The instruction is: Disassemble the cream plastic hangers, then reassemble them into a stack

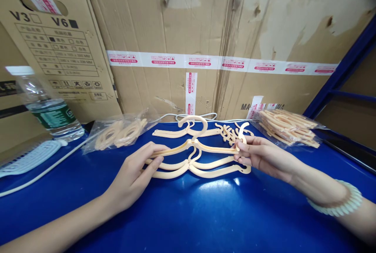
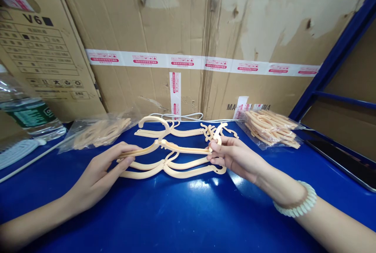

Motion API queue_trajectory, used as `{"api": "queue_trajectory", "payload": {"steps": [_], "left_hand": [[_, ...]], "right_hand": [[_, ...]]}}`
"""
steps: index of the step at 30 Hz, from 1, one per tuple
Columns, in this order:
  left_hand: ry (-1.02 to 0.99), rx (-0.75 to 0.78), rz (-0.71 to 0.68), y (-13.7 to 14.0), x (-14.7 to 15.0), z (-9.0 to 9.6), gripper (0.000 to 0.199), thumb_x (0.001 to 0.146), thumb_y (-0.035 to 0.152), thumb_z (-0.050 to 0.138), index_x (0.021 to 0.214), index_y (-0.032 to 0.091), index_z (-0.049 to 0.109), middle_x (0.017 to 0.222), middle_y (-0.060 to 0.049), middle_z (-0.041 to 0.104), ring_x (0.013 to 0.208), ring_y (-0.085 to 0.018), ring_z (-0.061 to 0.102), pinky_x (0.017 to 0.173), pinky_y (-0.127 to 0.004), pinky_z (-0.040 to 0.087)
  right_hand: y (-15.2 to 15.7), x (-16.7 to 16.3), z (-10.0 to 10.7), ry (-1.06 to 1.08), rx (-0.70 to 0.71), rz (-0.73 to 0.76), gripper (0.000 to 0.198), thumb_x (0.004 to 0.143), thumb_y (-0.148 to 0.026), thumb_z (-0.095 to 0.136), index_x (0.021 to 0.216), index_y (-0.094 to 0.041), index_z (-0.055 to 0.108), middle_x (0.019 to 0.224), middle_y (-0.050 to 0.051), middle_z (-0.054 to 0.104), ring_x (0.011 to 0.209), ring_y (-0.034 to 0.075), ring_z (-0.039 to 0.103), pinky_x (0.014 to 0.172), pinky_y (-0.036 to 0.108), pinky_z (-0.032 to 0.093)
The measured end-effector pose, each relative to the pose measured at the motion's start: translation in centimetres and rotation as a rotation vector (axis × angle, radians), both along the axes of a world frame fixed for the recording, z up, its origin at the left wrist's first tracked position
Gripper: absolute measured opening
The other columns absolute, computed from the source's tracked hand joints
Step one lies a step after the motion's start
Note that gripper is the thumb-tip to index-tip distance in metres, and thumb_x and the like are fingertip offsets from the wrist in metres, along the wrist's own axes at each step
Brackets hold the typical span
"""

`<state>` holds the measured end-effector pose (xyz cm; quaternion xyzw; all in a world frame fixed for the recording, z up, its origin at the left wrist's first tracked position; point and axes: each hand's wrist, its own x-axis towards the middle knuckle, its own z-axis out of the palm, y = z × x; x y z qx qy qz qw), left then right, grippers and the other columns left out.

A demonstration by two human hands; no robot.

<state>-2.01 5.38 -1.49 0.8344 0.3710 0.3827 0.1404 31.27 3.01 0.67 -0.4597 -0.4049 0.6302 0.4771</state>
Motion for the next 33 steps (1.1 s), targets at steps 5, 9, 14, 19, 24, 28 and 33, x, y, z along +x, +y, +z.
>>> {"api": "queue_trajectory", "payload": {"steps": [5, 9, 14, 19, 24, 28, 33], "left_hand": [[0.009, 0.016, -0.010, 0.0, -0.1, -0.2, 0.020, 0.098, 0.027, 0.045, 0.110, 0.025, 0.060, 0.099, 0.000, 0.066, 0.090, -0.017, 0.062, 0.075, -0.025, 0.049], [0.015, 0.015, -0.018, 0.0, -0.2, -0.3, 0.020, 0.098, 0.027, 0.044, 0.111, 0.024, 0.060, 0.101, -0.001, 0.066, 0.092, -0.018, 0.062, 0.077, -0.026, 0.049], [0.014, 0.018, -0.004, 0.0, -0.1, -0.3, 0.021, 0.097, 0.030, 0.045, 0.109, 0.024, 0.061, 0.100, -0.002, 0.067, 0.091, -0.019, 0.062, 0.077, -0.027, 0.049], [0.005, -0.008, 0.013, -0.1, 0.2, -0.1, 0.025, 0.098, 0.035, 0.042, 0.108, 0.024, 0.062, 0.093, -0.003, 0.066, 0.083, -0.019, 0.061, 0.073, -0.027, 0.049], [0.016, -0.004, 0.006, -0.2, 0.3, -0.1, 0.024, 0.097, 0.036, 0.044, 0.110, 0.025, 0.061, 0.097, -0.003, 0.067, 0.085, -0.019, 0.063, 0.070, -0.024, 0.051], [0.000, -0.035, 0.052, -0.1, 0.2, -0.8, 0.026, 0.095, 0.040, 0.048, 0.114, 0.024, 0.057, 0.097, -0.003, 0.068, 0.079, -0.018, 0.066, 0.057, -0.021, 0.048], [0.144, 0.083, 0.075, 0.7, -0.5, -0.4, 0.025, 0.097, 0.039, 0.045, 0.112, 0.024, 0.058, 0.094, -0.002, 0.070, 0.079, -0.020, 0.066, 0.067, -0.026, 0.049]], "right_hand": [[-0.2, -0.4, -0.4, -0.054, 0.037, 0.000, 0.028, 0.062, -0.027, 0.088, 0.069, -0.015, 0.064, 0.067, 0.002, 0.067, 0.062, 0.011, 0.065, 0.063, 0.021, 0.054], [-0.5, -0.8, -0.4, -0.075, 0.086, -0.034, 0.033, 0.060, -0.030, 0.089, 0.068, -0.016, 0.060, 0.066, 0.001, 0.064, 0.062, 0.012, 0.063, 0.062, 0.024, 0.053], [-0.8, -1.1, -0.2, -0.121, 0.168, -0.068, 0.036, 0.058, -0.035, 0.089, 0.068, -0.018, 0.059, 0.065, 0.000, 0.063, 0.059, 0.012, 0.061, 0.060, 0.025, 0.051], [-0.7, -1.3, -0.2, -0.165, 0.234, -0.110, 0.040, 0.056, -0.039, 0.088, 0.067, -0.019, 0.056, 0.062, -0.002, 0.059, 0.055, 0.012, 0.058, 0.054, 0.025, 0.047], [-0.7, -1.3, -0.4, -0.118, 0.222, -0.132, 0.034, 0.061, -0.034, 0.086, 0.071, -0.019, 0.058, 0.067, -0.003, 0.060, 0.057, 0.011, 0.059, 0.058, 0.025, 0.049], [-0.7, -1.3, -0.5, -0.081, 0.228, -0.113, 0.028, 0.068, -0.034, 0.083, 0.087, -0.020, 0.068, 0.072, -0.002, 0.062, 0.063, 0.011, 0.061, 0.064, 0.026, 0.051], [-0.4, -0.5, 0.6, -0.050, 0.262, -0.181, 0.021, 0.072, -0.036, 0.079, 0.084, -0.021, 0.073, 0.084, 0.002, 0.065, 0.073, 0.012, 0.059, 0.063, 0.022, 0.051]]}}
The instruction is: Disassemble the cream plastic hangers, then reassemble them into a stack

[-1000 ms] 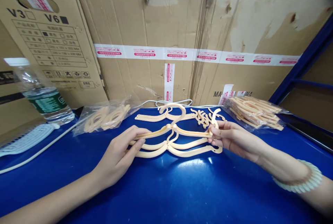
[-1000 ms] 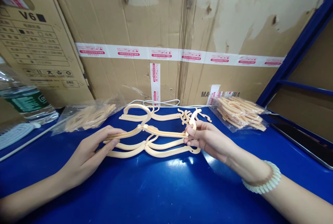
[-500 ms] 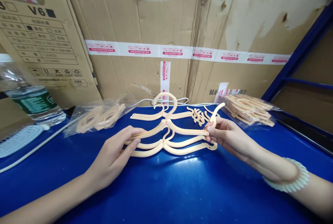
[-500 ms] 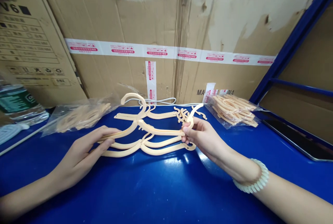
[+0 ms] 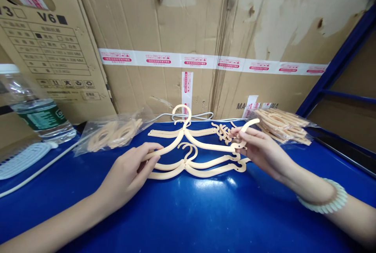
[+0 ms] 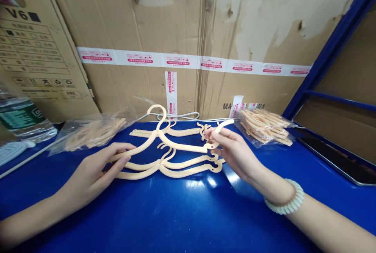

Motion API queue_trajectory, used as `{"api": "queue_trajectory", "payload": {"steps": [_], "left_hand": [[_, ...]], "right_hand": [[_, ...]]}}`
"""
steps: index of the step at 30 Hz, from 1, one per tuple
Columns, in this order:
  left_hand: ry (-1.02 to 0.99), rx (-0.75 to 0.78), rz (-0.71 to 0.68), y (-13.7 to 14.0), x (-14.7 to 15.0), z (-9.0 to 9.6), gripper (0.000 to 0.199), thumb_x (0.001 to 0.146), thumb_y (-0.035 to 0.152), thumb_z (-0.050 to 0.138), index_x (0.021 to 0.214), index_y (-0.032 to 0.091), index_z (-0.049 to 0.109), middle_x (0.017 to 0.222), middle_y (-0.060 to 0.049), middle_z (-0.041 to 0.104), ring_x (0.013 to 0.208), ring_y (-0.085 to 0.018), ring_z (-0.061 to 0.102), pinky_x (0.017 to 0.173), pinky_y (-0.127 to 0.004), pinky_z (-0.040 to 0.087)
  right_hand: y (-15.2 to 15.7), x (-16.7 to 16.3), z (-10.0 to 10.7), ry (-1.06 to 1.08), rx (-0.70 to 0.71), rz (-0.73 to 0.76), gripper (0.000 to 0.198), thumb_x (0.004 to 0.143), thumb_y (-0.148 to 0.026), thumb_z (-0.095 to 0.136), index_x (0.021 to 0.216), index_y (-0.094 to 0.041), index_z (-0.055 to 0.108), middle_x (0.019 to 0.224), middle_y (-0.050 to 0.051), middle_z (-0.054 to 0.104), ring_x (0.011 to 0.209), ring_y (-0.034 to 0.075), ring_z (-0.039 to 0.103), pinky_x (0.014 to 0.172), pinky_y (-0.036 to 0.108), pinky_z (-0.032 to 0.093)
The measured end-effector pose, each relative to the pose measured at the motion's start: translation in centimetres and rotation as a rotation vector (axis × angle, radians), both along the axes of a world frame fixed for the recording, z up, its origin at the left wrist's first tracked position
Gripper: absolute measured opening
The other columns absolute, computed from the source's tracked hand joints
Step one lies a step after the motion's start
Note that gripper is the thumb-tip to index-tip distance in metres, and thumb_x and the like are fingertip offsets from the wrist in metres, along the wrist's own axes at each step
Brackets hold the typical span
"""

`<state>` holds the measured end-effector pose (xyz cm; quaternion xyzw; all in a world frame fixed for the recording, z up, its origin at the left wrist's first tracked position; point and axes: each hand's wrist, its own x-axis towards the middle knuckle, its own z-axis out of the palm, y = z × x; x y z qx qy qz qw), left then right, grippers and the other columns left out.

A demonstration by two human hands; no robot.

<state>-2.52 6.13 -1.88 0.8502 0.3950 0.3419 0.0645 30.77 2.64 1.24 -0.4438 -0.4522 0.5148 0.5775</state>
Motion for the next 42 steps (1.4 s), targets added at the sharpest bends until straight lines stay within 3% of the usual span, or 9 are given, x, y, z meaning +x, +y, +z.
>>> {"api": "queue_trajectory", "payload": {"steps": [4, 8, 12, 18, 25, 32, 42], "left_hand": [[0.086, 0.090, -0.006, 0.5, -0.5, 2.1, 0.023, 0.096, 0.036, 0.045, 0.106, 0.022, 0.060, 0.099, -0.004, 0.070, 0.087, -0.022, 0.065, 0.075, -0.030, 0.047], [0.159, 0.159, -0.094, 0.5, -1.1, 4.4, 0.019, 0.096, 0.030, 0.045, 0.098, 0.020, 0.061, 0.100, -0.005, 0.065, 0.095, -0.023, 0.061, 0.083, -0.032, 0.045], [0.260, 0.191, -0.103, 0.5, -2.0, 5.6, 0.020, 0.097, 0.029, 0.044, 0.097, 0.021, 0.062, 0.099, -0.005, 0.059, 0.091, -0.021, 0.057, 0.079, -0.032, 0.044], [0.521, 0.094, -0.242, 0.6, -2.7, 5.3, 0.024, 0.096, 0.019, 0.039, 0.092, 0.022, 0.062, 0.088, -0.003, 0.061, 0.078, -0.020, 0.056, 0.069, -0.031, 0.040], [0.622, -0.087, -0.318, -0.9, -2.3, 4.2, 0.014, 0.092, 0.016, 0.046, 0.093, 0.024, 0.057, 0.090, -0.001, 0.063, 0.077, -0.019, 0.058, 0.069, -0.029, 0.040], [0.623, -0.170, -0.326, -1.0, -2.1, 4.0, 0.016, 0.092, 0.015, 0.043, 0.083, 0.023, 0.053, 0.083, 0.000, 0.061, 0.070, -0.017, 0.057, 0.060, -0.027, 0.037], [0.647, -0.051, -0.246, -0.5, -1.8, 3.5, 0.019, 0.096, 0.018, 0.035, 0.085, 0.021, 0.051, 0.083, -0.002, 0.057, 0.071, -0.019, 0.055, 0.061, -0.030, 0.037]], "right_hand": [[0.7, 1.6, 1.0, -0.001, 0.047, -0.025, 0.017, 0.069, -0.035, 0.080, 0.075, -0.019, 0.075, 0.065, 0.001, 0.063, 0.060, 0.012, 0.055, 0.058, 0.022, 0.048], [1.5, 3.7, 1.1, -0.082, 0.115, 0.006, 0.019, 0.067, -0.038, 0.080, 0.072, -0.020, 0.076, 0.063, 0.002, 0.065, 0.058, 0.012, 0.056, 0.059, 0.025, 0.048], [2.0, 5.6, 1.2, -0.347, 0.138, 0.128, 0.022, 0.065, -0.039, 0.083, 0.077, -0.021, 0.076, 0.067, 0.003, 0.070, 0.061, 0.013, 0.061, 0.060, 0.025, 0.050], [1.8, 5.7, 2.2, -1.110, 0.181, 0.546, 0.026, 0.082, -0.040, 0.071, 0.086, -0.015, 0.075, 0.084, 0.008, 0.075, 0.077, 0.020, 0.068, 0.070, 0.030, 0.052], [0.9, 4.8, 2.7, -1.315, 0.220, 0.674, 0.015, 0.084, -0.033, 0.069, 0.084, -0.019, 0.073, 0.083, 0.004, 0.072, 0.075, 0.015, 0.066, 0.069, 0.027, 0.050], [0.7, 5.0, 2.4, -1.364, 0.182, 0.636, 0.010, 0.083, -0.027, 0.067, 0.086, -0.019, 0.071, 0.081, 0.002, 0.070, 0.071, 0.014, 0.064, 0.065, 0.026, 0.049], [1.4, 4.8, 1.5, -1.484, 0.210, 0.501, 0.007, 0.081, -0.026, 0.061, 0.076, -0.020, 0.063, 0.076, 0.001, 0.067, 0.067, 0.016, 0.062, 0.061, 0.026, 0.044]]}}
